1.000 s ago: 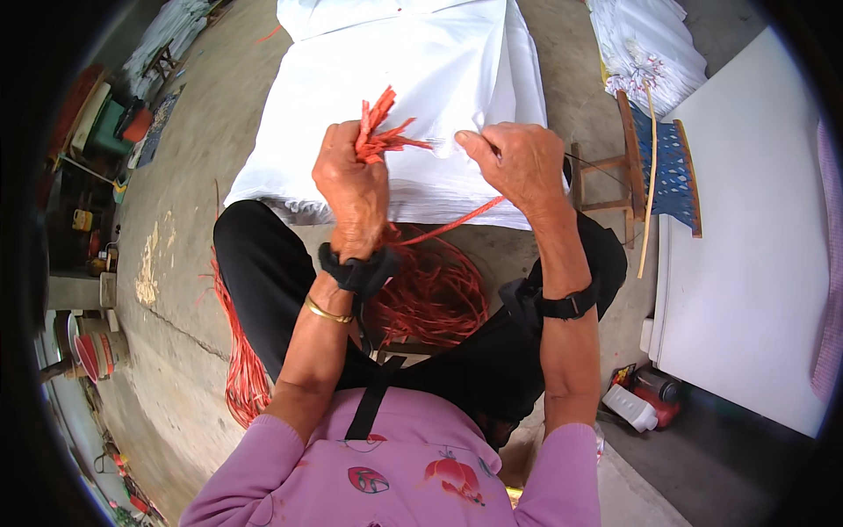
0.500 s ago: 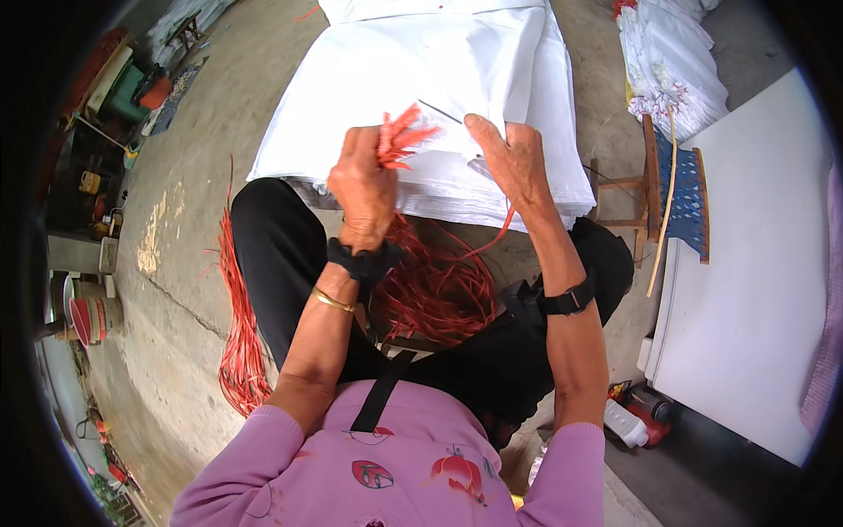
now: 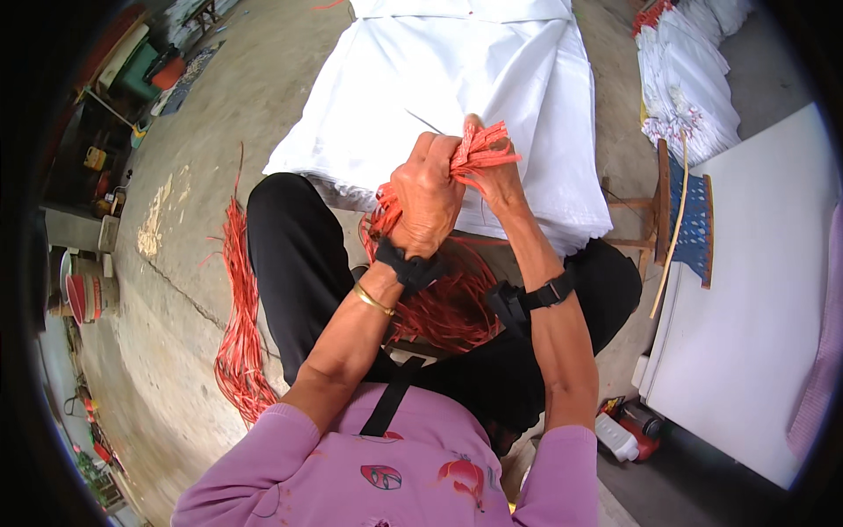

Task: Sewing together large white plastic sheets using red plastic twine and a needle.

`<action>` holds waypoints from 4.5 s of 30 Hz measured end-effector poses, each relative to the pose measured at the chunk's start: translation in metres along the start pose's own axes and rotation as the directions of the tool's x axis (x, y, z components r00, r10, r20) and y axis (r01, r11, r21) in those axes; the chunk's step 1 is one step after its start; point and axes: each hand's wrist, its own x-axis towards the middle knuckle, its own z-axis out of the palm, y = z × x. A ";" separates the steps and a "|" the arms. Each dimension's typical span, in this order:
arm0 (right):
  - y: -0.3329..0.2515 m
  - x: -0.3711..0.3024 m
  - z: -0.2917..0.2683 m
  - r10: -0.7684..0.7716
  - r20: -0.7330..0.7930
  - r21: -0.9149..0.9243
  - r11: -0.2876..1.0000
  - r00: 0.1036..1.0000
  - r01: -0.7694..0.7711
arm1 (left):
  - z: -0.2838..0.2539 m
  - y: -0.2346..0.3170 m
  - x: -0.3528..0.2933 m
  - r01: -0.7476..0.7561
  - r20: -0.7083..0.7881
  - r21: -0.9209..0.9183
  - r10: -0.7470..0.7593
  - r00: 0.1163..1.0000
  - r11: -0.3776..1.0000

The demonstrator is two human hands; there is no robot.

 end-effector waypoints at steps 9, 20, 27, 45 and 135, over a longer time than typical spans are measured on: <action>-0.023 0.018 -0.017 0.347 0.034 -0.165 0.927 0.937 -0.337 | -0.056 -0.051 0.010 0.128 -0.048 0.309 -0.118 0.992 0.942; -0.024 0.018 -0.015 0.311 -0.028 -0.239 0.921 0.950 -0.309 | -0.052 -0.043 0.002 0.116 0.152 0.311 -0.170 0.974 0.943; -0.030 0.021 -0.023 0.338 0.040 -0.343 0.888 0.940 -0.305 | -0.058 -0.057 0.011 0.145 -0.055 0.281 -0.134 0.989 0.949; 0.012 0.033 0.033 0.244 0.133 -0.113 0.967 0.961 -0.230 | -0.021 -0.031 0.008 0.108 0.075 0.084 -0.114 0.991 0.991; -0.018 0.039 -0.005 0.064 0.263 -0.543 0.835 0.963 0.093 | -0.021 -0.024 0.041 0.631 0.278 -0.431 -0.570 0.773 0.646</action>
